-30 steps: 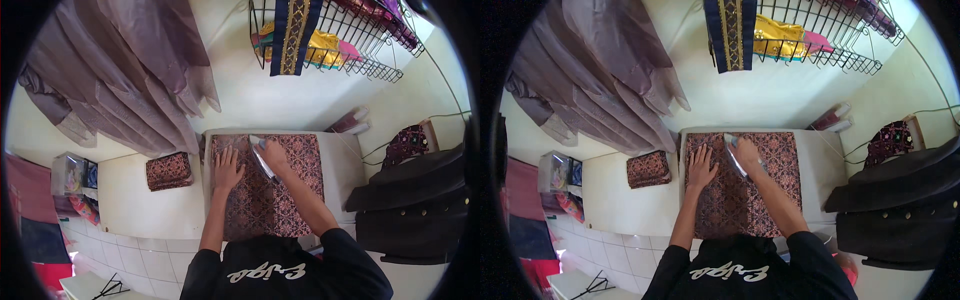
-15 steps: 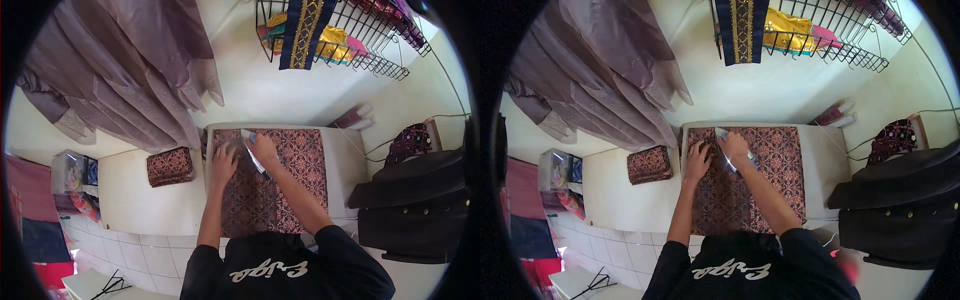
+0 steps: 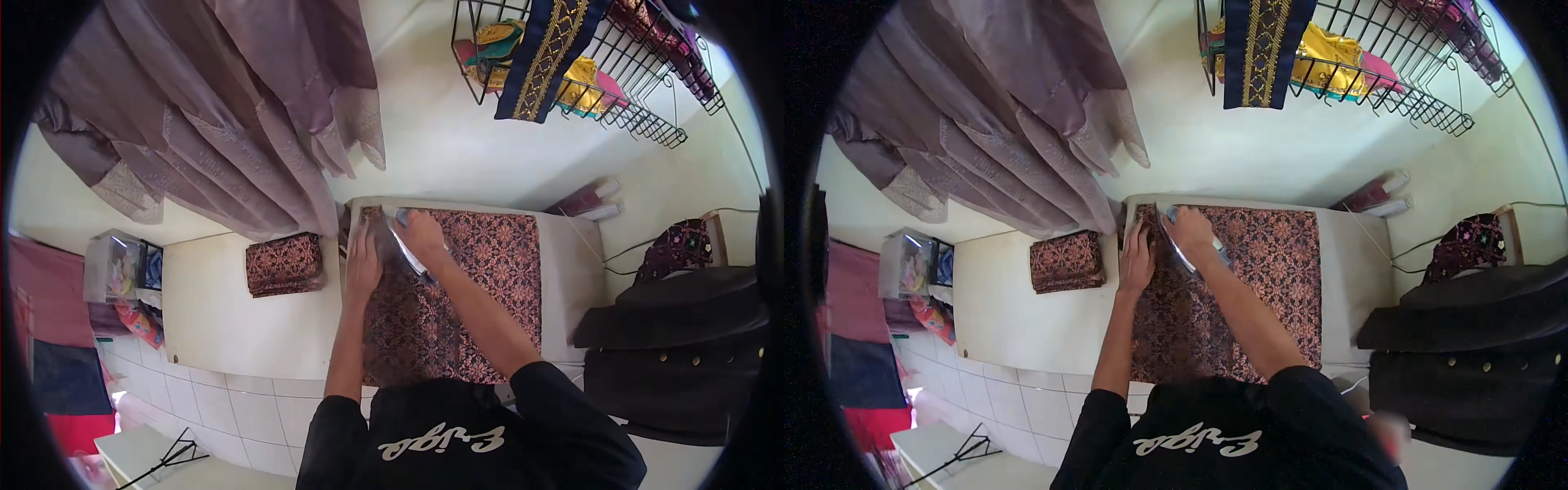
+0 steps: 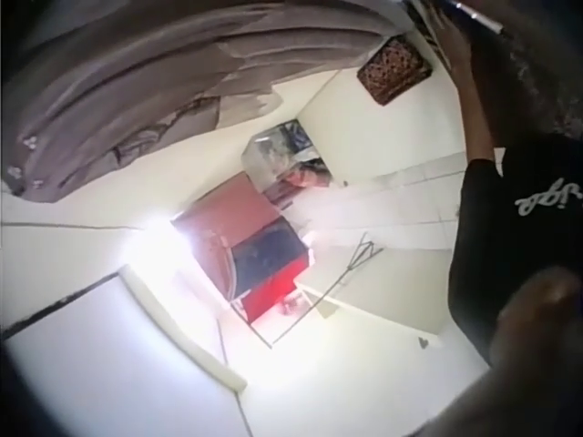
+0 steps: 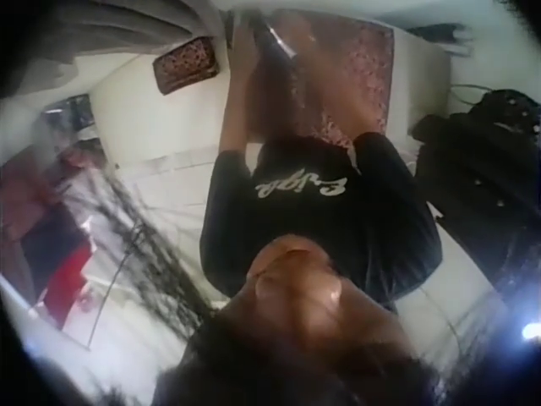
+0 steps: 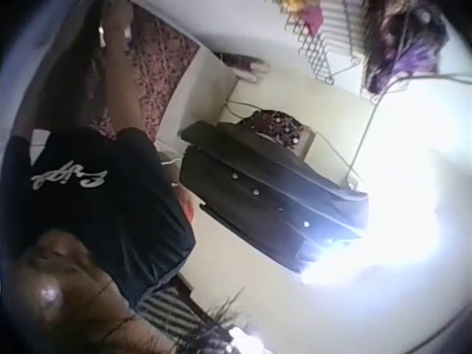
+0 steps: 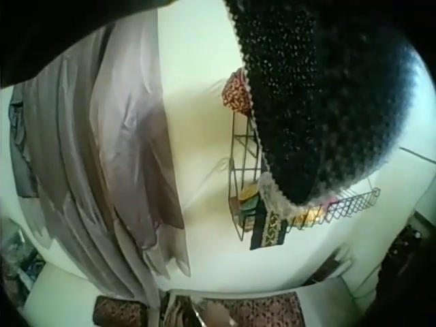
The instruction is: Ironing a piece of patterned brown fabric on a table.
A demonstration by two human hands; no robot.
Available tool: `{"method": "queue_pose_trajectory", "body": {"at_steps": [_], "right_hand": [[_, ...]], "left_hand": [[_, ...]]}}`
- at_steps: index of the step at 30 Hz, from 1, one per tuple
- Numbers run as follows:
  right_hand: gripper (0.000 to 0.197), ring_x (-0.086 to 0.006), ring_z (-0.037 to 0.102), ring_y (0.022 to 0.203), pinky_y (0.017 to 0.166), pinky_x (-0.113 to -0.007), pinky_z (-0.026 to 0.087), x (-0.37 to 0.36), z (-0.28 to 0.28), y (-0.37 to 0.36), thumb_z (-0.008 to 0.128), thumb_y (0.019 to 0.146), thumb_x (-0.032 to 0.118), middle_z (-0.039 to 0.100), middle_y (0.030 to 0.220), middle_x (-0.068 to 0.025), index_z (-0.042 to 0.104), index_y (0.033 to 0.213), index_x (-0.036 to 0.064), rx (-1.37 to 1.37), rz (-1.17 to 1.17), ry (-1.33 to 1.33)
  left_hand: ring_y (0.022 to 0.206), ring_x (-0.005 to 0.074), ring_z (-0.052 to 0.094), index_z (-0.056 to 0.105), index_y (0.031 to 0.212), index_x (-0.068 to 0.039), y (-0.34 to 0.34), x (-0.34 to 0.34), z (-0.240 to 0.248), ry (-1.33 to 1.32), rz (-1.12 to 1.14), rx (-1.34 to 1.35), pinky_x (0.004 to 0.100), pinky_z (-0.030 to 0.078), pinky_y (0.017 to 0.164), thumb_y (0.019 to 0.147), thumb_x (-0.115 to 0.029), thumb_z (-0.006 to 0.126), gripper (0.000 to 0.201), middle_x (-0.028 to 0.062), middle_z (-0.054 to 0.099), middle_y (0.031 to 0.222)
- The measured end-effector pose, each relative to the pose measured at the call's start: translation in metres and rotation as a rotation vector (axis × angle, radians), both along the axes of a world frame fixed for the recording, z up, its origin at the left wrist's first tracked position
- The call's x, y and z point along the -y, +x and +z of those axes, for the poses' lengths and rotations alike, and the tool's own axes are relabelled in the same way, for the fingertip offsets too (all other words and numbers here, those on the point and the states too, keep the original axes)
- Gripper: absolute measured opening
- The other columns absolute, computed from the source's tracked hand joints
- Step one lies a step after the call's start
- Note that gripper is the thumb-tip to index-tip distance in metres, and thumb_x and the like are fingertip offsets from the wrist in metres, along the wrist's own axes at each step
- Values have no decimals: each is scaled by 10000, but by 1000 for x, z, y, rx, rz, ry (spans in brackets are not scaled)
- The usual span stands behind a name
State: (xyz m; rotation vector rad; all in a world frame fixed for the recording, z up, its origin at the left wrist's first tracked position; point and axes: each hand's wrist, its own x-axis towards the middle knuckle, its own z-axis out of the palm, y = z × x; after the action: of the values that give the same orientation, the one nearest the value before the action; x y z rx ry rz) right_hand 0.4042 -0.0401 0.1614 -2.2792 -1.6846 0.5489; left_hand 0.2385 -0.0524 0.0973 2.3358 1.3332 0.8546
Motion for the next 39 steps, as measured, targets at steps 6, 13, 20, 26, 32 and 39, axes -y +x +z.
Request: {"method": "queue_pose_trajectory", "body": {"at_steps": [6,13,20,26,32,39], "right_hand": [[539,-400,672,903,824,-476,550,-10,-2,-15,586,906,499,668,943,-250,657,981,-30,-39,-39,44],[514,-404,671,880,794,-483,552,-2,-13,-39,591,900,494,655,926,-250,650,952,-15,-18,11,74],[520,-391,677,872,798,-471,553,1,-8,-57,582,903,504,659,922,-233,647,941,-11,-45,56,68],[503,-354,691,879,787,-450,561,8,-1,-54,576,910,511,665,934,-201,650,944,15,0,211,-1],[507,-346,689,911,815,-459,551,21,11,-66,560,916,507,664,982,-201,656,998,16,7,304,-92],[448,-335,687,930,822,-449,553,17,17,-68,573,910,459,665,1017,-186,652,1006,29,46,334,-102]], "left_hand": [[1200,377,492,516,1276,24,-17,8,-20,1,131,-9,457,389,1029,918,-69,522,370,176,524,1302],[1150,401,525,505,1277,-2,-30,1,-23,-28,30,236,462,422,982,923,-19,486,354,201,577,1231],[1119,339,568,486,1306,-1,-54,-10,-56,-198,67,462,412,453,952,945,34,462,363,195,597,1191],[1078,285,588,537,1222,15,-48,2,-39,-158,424,659,374,456,944,843,69,470,388,172,614,1124],[985,258,594,574,1156,20,-57,-3,-34,-41,368,615,351,465,894,832,99,447,357,146,613,1065],[1025,288,600,617,1142,-35,-55,-21,-10,-125,179,565,396,445,918,894,15,513,274,138,642,1077]]}}
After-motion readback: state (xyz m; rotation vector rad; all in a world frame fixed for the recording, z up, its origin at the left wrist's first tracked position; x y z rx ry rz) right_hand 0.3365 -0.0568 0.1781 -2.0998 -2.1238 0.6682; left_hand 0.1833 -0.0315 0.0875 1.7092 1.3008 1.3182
